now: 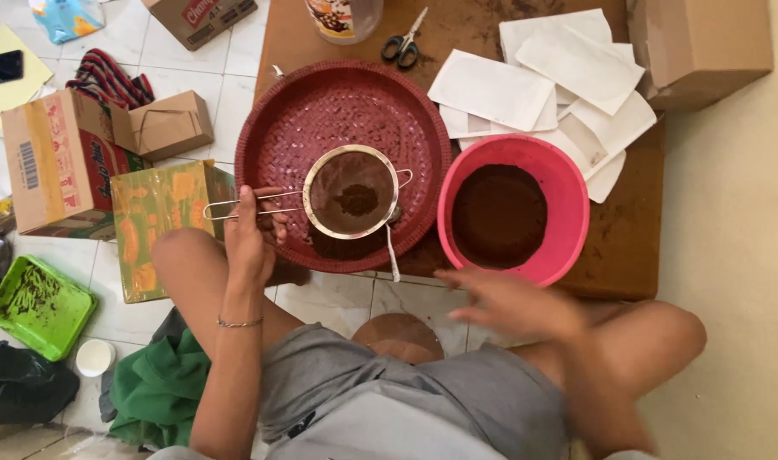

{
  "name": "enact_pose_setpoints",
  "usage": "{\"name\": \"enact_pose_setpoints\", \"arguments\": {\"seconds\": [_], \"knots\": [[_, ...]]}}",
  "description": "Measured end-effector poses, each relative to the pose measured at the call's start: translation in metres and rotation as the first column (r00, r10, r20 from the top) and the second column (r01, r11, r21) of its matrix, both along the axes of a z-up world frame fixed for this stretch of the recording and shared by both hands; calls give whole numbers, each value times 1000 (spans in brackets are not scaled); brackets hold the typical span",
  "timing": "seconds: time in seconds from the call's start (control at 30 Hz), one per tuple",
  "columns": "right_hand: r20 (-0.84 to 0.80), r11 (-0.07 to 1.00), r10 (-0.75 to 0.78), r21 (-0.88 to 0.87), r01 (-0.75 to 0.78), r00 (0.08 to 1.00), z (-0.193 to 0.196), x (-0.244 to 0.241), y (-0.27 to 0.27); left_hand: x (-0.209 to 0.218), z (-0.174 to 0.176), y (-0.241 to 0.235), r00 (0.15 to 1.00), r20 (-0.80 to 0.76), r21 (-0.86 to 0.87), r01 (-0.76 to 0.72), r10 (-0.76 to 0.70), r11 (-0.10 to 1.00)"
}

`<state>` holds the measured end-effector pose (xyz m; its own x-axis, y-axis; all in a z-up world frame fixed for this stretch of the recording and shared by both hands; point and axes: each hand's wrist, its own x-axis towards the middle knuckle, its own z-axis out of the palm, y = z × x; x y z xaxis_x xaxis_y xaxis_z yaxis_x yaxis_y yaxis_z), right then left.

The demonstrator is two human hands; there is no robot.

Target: The person sits cross-legged on the floor and uses a spoon to scoop a brown powder from a red tray into a metal sieve. They then shake the sieve over a pink bowl to sift the powder, repeating this process multiple times.

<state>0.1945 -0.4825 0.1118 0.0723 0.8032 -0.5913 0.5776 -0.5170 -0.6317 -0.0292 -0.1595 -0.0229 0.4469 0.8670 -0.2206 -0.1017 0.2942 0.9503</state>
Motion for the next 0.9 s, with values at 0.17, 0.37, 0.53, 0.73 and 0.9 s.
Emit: {"name": "enact_pose_setpoints", "arguments": {"seconds": [0.17,0.37,0.53,0.73,0.9], "knots": [[-383,833,-217,407,374,898,-56,112,-8,21,13,-25,1000,22,-34,-3,4,999],[-458,438,-368,683,585,810,-133,150,-32,49,25,-79,1000,-19,-30,7,-8,1000],[-304,403,-388,793,457,870,-127,158,-26,75,26,-91,999,-1,17,45,-45,999],[-226,414,-383,825,385,895,-114,154,-25,113,39,-101,987,44,124,149,-155,981],[-178,382,-399,860,339,900,-98,149,-19,135,44,-120,975,55,75,209,-214,975]]}}
